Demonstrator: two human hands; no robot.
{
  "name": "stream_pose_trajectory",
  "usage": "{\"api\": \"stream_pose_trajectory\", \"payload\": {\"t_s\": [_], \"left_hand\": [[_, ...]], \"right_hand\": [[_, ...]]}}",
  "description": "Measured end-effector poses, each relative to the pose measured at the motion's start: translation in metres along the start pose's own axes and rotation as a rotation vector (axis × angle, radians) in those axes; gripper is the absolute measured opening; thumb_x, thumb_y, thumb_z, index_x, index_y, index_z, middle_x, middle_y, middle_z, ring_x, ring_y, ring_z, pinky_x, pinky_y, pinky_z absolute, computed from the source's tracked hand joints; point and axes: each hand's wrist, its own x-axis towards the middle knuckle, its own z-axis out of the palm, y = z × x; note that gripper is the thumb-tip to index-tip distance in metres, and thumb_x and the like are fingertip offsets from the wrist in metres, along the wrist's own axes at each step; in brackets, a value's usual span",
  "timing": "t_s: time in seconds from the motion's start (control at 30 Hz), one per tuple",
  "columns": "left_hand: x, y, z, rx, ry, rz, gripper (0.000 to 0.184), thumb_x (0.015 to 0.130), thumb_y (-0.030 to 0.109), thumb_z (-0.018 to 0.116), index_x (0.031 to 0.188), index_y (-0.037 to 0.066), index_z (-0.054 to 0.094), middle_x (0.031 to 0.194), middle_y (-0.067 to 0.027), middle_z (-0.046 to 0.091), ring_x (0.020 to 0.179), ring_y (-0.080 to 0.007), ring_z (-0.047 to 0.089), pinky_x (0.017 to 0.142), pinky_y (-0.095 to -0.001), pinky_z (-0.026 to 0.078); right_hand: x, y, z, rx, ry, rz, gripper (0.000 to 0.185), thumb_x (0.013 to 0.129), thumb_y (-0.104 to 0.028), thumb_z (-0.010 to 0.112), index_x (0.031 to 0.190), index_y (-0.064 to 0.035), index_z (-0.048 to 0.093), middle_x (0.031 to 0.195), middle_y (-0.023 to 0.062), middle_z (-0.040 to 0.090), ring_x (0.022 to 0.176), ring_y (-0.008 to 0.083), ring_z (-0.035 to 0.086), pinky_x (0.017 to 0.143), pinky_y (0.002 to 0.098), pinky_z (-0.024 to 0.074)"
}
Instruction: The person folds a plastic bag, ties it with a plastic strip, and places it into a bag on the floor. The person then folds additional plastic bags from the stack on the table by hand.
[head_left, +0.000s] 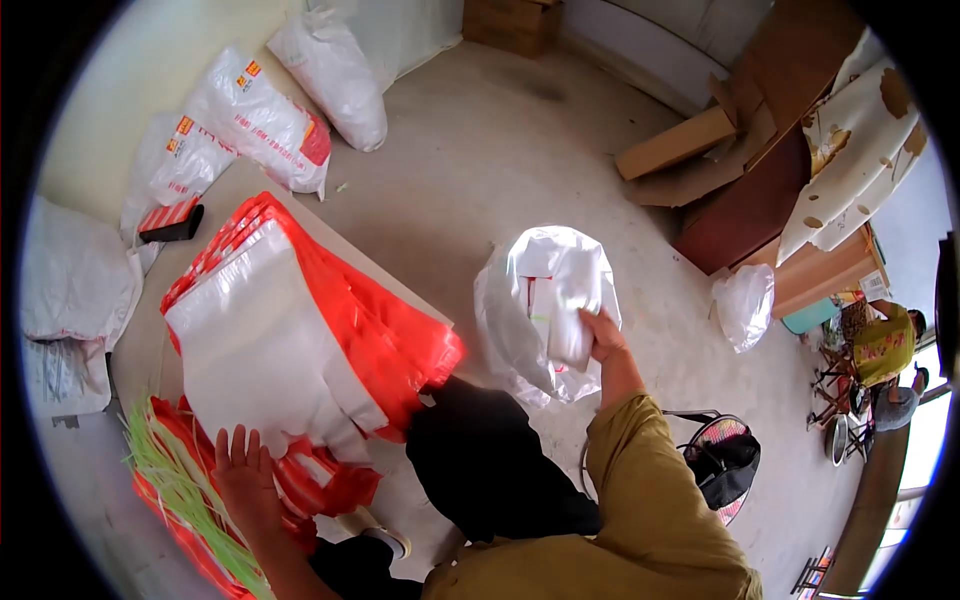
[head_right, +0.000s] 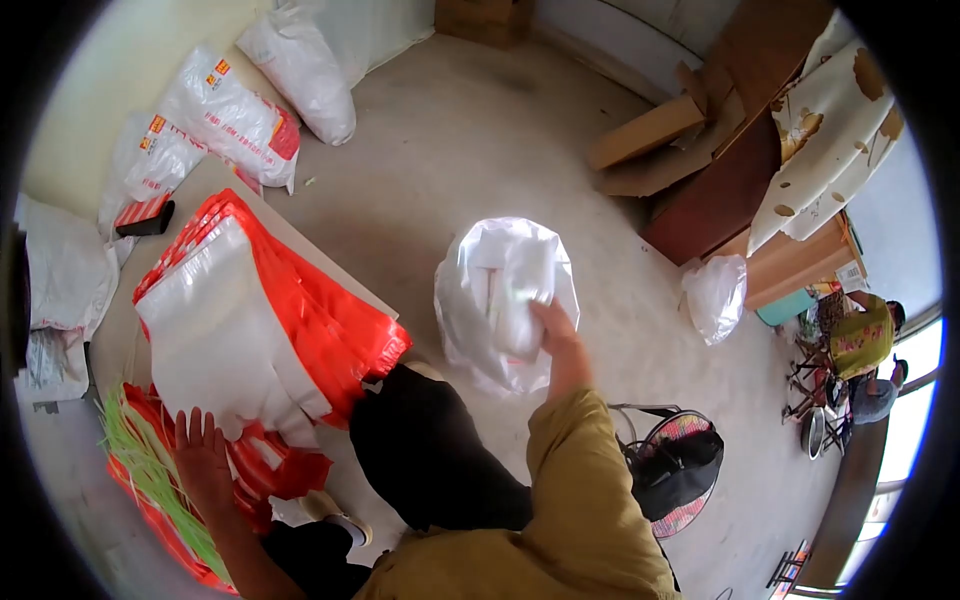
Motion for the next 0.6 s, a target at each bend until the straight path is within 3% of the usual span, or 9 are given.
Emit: {"api": "stream_pose_trajectory", "payload": {"t_s": [0.07,0.2,0.3,0.4,0.5,0.6], "left_hand": [[0.003,0.000,-0.003,-0.019,-0.121,0.014,0.056,0.111,0.041,0.037,0.156,0.006,0.035,0.153,-0.0214,0.046,0.139,-0.0373,0.048,0.114,-0.0464,0.045],[0.009,-0.004,-0.006,-0.008,-0.161,0.015,0.062,0.109,0.045,0.040,0.157,0.006,0.032,0.154,-0.0227,0.044,0.141,-0.0386,0.047,0.115,-0.0477,0.043],[0.014,-0.007,-0.008,0.000,-0.164,-0.011,0.068,0.106,0.047,0.050,0.157,0.006,0.032,0.154,-0.0226,0.045,0.141,-0.0387,0.046,0.116,-0.0481,0.042],[0.014,-0.009,-0.005,0.014,-0.137,-0.022,0.073,0.102,0.048,0.058,0.157,0.007,0.033,0.152,-0.0219,0.047,0.139,-0.0381,0.048,0.115,-0.0483,0.043],[0.015,-0.009,-0.006,0.044,-0.114,-0.024,0.075,0.101,0.049,0.060,0.157,0.007,0.033,0.150,-0.0207,0.049,0.137,-0.0370,0.050,0.115,-0.0478,0.043],[0.015,-0.008,-0.006,0.045,-0.109,-0.038,0.075,0.100,0.049,0.061,0.156,0.007,0.033,0.149,-0.0200,0.050,0.137,-0.0370,0.049,0.115,-0.0479,0.043]], "right_hand": [[0.003,0.020,-0.020,-0.148,-0.039,0.194,0.052,0.098,-0.008,0.063,0.146,-0.0066,0.042,0.131,0.0122,0.062,0.116,0.0273,0.065,0.098,0.0465,0.0570],[0.017,0.040,-0.039,-0.278,-0.070,0.334,0.052,0.098,-0.011,0.064,0.145,-0.0056,0.043,0.134,0.0129,0.060,0.115,0.0268,0.065,0.098,0.0473,0.0566],[0.030,0.034,-0.034,-0.346,0.014,0.267,0.051,0.096,-0.013,0.063,0.143,-0.0012,0.047,0.124,0.0119,0.062,0.107,0.0255,0.064,0.090,0.0424,0.0575],[0.048,0.033,-0.040,-0.326,0.048,0.241,0.060,0.096,-0.010,0.065,0.151,-0.0075,0.039,0.122,0.0129,0.065,0.105,0.0267,0.066,0.092,0.0462,0.0576],[0.061,0.068,-0.051,-0.395,0.142,0.221,0.073,0.087,-0.003,0.066,0.154,-0.0112,0.037,0.119,0.0153,0.066,0.104,0.0268,0.067,0.088,0.0447,0.0570],[0.073,0.130,-0.063,-0.927,0.359,0.274,0.088,0.078,0.005,0.066,0.157,-0.0149,0.034,0.117,0.0178,0.067,0.103,0.0269,0.067,0.083,0.0432,0.0564]]}}
